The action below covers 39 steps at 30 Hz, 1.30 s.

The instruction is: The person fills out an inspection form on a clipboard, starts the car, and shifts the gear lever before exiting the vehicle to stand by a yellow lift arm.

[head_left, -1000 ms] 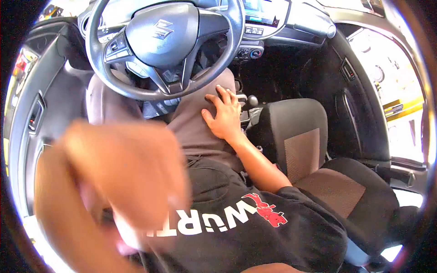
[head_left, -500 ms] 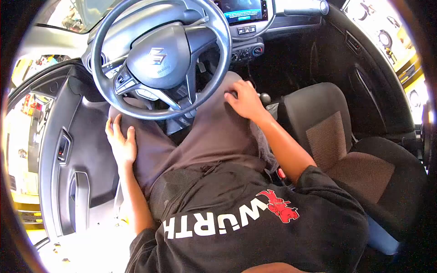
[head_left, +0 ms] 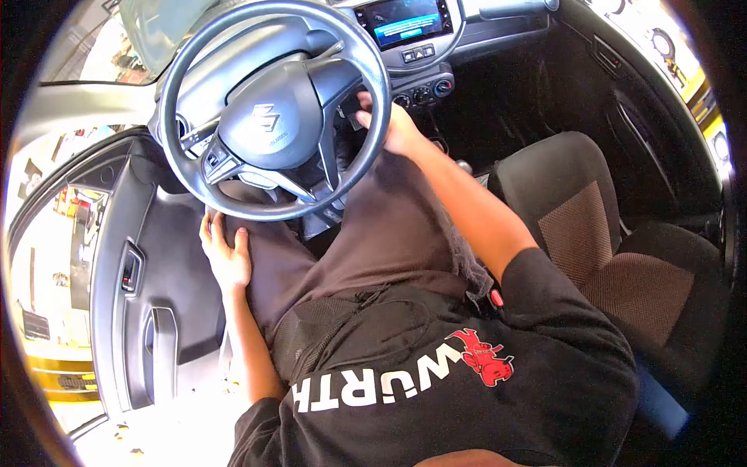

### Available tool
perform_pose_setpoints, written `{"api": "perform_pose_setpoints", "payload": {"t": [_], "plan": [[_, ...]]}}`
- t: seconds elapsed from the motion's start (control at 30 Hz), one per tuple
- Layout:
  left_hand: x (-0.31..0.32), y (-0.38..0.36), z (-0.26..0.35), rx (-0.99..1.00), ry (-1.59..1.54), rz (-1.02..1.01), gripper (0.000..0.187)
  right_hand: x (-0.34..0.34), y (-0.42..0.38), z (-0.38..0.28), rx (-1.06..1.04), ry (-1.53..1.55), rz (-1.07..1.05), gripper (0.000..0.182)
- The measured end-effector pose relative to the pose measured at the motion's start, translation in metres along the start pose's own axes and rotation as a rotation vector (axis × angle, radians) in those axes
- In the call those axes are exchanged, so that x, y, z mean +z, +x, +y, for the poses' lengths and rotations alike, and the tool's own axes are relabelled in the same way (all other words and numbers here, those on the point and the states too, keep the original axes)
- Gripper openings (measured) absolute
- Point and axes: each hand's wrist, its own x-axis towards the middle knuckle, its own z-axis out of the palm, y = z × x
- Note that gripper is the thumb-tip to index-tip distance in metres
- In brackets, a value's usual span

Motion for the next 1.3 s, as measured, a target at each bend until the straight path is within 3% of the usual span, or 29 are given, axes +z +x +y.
{"api": "perform_pose_setpoints", "payload": {"t": [0.03, 0.07, 0.13, 0.2, 0.27, 0.37, 0.43, 0.5, 0.57, 0.63, 0.77, 1.3], "plan": [[0.000, -0.001, -0.001, 0.016, -0.013, 0.008, 0.058, 0.007, 0.019, 0.001, 0.067, -0.087, -0.054, 0.050], [0.000, -0.002, -0.002, 0.008, -0.013, 0.008, 0.057, 0.032, 0.060, 0.043, 0.045, 0.023, -0.188, 0.054], [0.000, -0.001, -0.002, 0.000, -0.015, 0.010, 0.057, 0.018, 0.060, -0.024, 0.018, 0.124, -0.249, 0.053], [-0.002, -0.001, -0.001, -0.010, -0.029, 0.010, 0.057, 0.036, 0.093, 0.035, -0.357, -0.006, -0.308, 0.043], [-0.005, -0.004, -0.002, -0.020, -0.041, 0.010, 0.056, 0.030, 0.089, 0.005, -0.256, 0.306, -0.314, 0.038], [-0.006, -0.004, -0.001, -0.028, -0.060, 0.021, 0.057, 0.036, 0.102, 0.016, -0.323, 0.131, -0.299, 0.041], [-0.008, -0.004, 0.000, -0.039, -0.063, 0.019, 0.057, 0.031, 0.099, 0.008, -0.336, 0.171, -0.311, 0.040], [-0.006, -0.004, -0.002, -0.028, -0.053, 0.026, 0.056, 0.031, 0.099, 0.006, -0.197, 0.242, -0.366, 0.041], [-0.005, -0.005, -0.003, -0.024, -0.046, 0.028, 0.056, 0.033, 0.100, 0.003, -0.303, 0.289, -0.301, 0.041], [-0.004, -0.003, -0.003, -0.020, -0.042, 0.024, 0.056, 0.035, 0.101, 0.020, -0.145, 0.214, -0.347, 0.042], [0.001, -0.002, -0.001, -0.002, -0.020, 0.023, 0.058, 0.035, 0.094, 0.017, -0.237, 0.023, -0.266, 0.045], [0.001, 0.001, 0.020, 0.004, -0.034, -0.001, 0.059, 0.050, 0.096, 0.017, -0.185, 0.068, -0.245, 0.042]]}}
